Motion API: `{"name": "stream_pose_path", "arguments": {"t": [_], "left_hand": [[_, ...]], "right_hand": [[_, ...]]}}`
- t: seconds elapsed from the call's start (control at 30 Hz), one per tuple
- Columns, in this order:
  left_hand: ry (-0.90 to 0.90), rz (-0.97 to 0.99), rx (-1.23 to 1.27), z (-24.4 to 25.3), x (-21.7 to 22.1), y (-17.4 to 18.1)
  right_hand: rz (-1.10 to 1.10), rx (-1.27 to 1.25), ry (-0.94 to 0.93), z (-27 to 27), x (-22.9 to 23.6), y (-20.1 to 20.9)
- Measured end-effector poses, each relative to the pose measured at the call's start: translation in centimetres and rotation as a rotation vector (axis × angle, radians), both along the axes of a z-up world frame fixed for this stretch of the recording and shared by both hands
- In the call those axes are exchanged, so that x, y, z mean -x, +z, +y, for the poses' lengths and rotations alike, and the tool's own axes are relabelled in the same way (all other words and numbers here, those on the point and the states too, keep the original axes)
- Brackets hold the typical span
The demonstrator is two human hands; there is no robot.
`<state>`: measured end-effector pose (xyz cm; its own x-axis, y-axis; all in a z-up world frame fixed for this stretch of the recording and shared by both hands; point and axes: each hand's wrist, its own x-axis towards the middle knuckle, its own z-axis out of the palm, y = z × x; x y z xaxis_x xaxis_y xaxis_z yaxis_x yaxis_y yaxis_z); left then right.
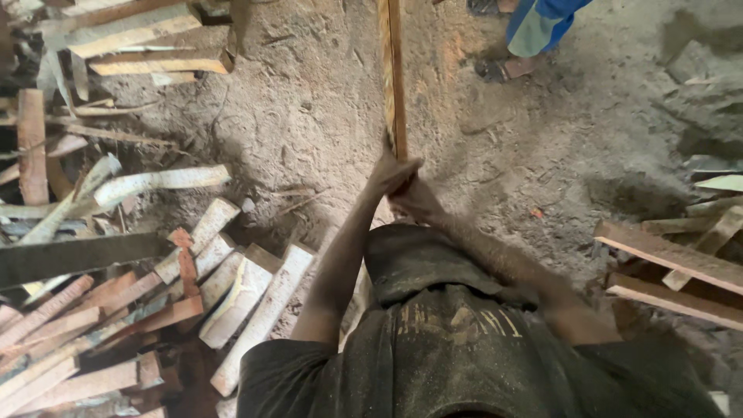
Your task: The person processes lumber by feeding various wooden boards and strips through a woodworking machine, handling them one at a time and moving them through the workspace.
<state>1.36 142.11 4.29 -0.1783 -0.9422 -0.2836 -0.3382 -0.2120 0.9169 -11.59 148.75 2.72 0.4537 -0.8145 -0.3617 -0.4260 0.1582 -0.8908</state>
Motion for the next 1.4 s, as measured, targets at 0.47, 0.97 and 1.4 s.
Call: {"name": "stream_pose_path", "arguments": {"t": [0.47,0.97,1.4], "left_hand": [[0.503,0.263,-0.434,20.3,-5.6,0.2],[0.56,0.227,-0.328,-4.0,-6.4,-4.4],[0.519,0.231,-0.134,-52.3,-10.7,-3.3]], "right_hand": [[0.383,0.219,-0.502,13.2,26.9,2.8],[0.691,0.158,-0.892,-2.7,37.0,5.7],[0.311,0.144,-0.441,-29.0,18.2,4.0]]}}
